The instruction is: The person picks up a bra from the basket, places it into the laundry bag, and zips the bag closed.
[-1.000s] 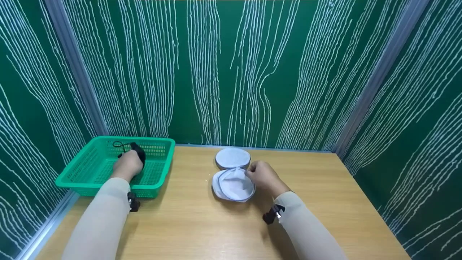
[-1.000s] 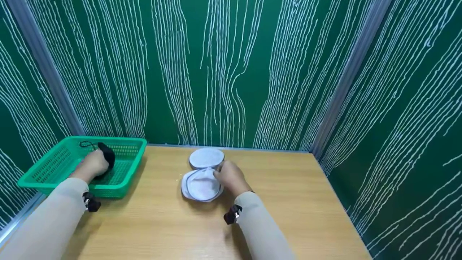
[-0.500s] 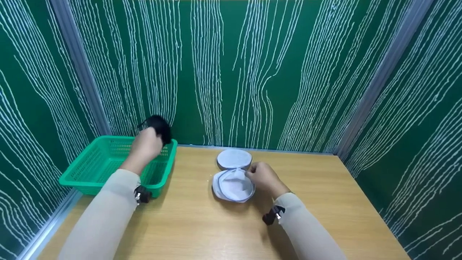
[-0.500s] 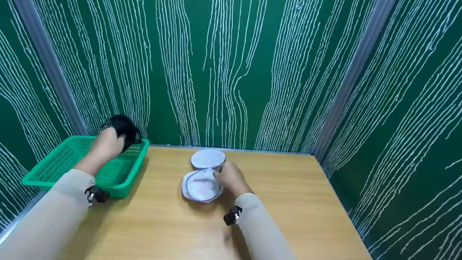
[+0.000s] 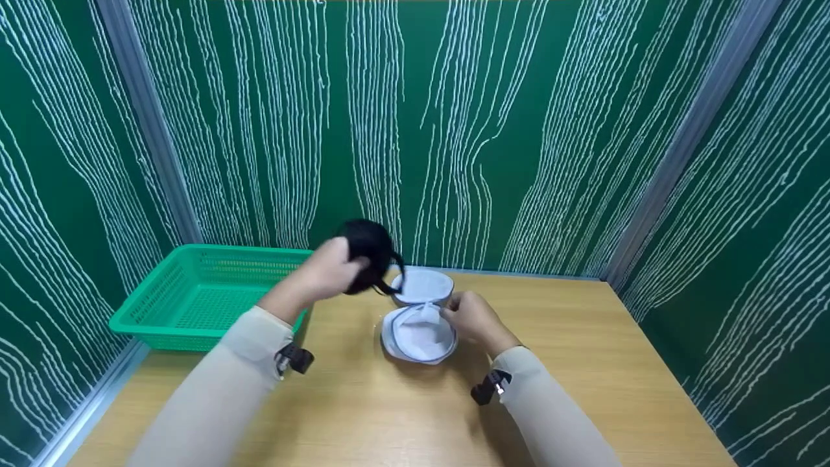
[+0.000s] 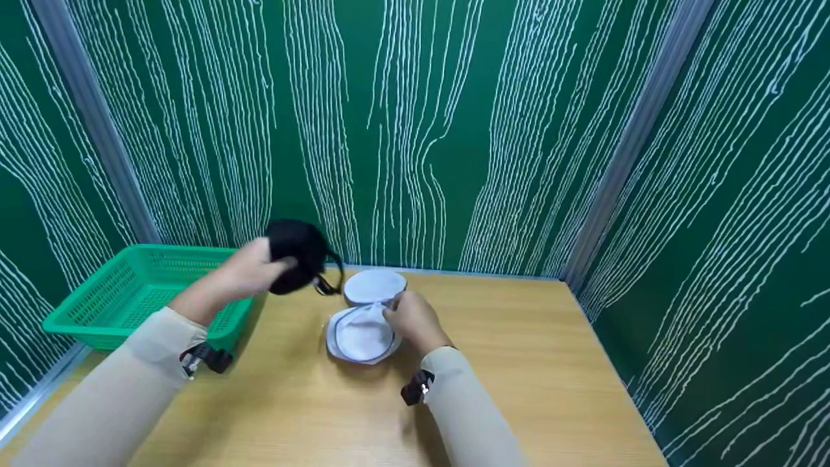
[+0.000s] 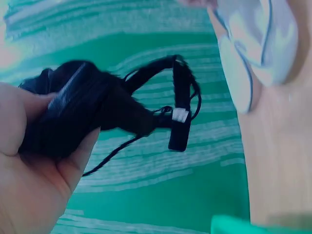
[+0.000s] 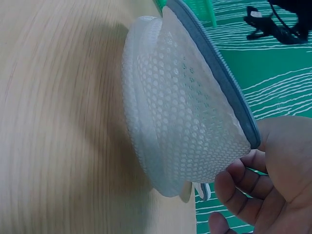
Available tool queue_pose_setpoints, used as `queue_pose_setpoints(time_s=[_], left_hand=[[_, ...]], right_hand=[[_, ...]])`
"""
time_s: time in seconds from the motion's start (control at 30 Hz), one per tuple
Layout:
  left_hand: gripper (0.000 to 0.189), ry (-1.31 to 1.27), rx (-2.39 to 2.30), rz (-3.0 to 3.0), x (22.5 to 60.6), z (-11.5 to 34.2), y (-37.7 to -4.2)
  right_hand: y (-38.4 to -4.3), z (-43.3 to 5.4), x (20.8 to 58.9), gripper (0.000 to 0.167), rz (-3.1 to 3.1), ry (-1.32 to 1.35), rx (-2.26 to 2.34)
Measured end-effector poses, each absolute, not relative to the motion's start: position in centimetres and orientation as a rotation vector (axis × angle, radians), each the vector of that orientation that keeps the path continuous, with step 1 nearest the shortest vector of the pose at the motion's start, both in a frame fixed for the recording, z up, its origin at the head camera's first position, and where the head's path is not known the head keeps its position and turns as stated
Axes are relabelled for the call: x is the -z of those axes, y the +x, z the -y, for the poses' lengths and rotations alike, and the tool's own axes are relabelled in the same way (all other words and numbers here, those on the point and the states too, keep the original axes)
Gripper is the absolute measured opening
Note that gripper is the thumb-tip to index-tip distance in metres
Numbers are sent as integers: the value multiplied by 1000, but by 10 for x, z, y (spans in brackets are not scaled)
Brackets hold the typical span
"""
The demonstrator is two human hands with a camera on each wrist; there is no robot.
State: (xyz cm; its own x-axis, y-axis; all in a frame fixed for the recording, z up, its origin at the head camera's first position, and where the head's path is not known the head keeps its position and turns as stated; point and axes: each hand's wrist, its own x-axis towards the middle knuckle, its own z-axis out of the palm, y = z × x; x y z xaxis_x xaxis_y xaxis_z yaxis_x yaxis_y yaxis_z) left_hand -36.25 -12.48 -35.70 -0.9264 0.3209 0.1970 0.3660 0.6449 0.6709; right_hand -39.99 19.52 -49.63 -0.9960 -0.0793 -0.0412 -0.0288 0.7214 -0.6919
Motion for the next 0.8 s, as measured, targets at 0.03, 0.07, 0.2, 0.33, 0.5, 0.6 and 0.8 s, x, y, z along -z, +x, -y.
queue_pose_setpoints(time_s=[0.03,0.07,0.2,0.33,0.5,0.6,0.8], left_hand=[[30,-616,1157,2799,358,119,-361],[29,-658,1157,2799,360,113,-359],[24,-782,1220,2815,372,93,-357],[21,-903,1318,2818,389,75,-359],[26,-964,1372,2849,416,53,-366],[23,-940,1355,2880,433,42,-372],[17,-829,1308,2944,468,24,-383]], right_hand=[[-400,-195,497,20,-2865,-104,1135],[-401,-195,497,21,-2878,-120,1127],[-400,-194,498,22,-2885,-148,1130],[-399,-192,495,24,-2911,-192,1128],[-398,-191,494,28,-2959,-228,1134],[-398,-190,495,29,-2968,-246,1151],[-399,-191,496,27,-2914,-284,1249]])
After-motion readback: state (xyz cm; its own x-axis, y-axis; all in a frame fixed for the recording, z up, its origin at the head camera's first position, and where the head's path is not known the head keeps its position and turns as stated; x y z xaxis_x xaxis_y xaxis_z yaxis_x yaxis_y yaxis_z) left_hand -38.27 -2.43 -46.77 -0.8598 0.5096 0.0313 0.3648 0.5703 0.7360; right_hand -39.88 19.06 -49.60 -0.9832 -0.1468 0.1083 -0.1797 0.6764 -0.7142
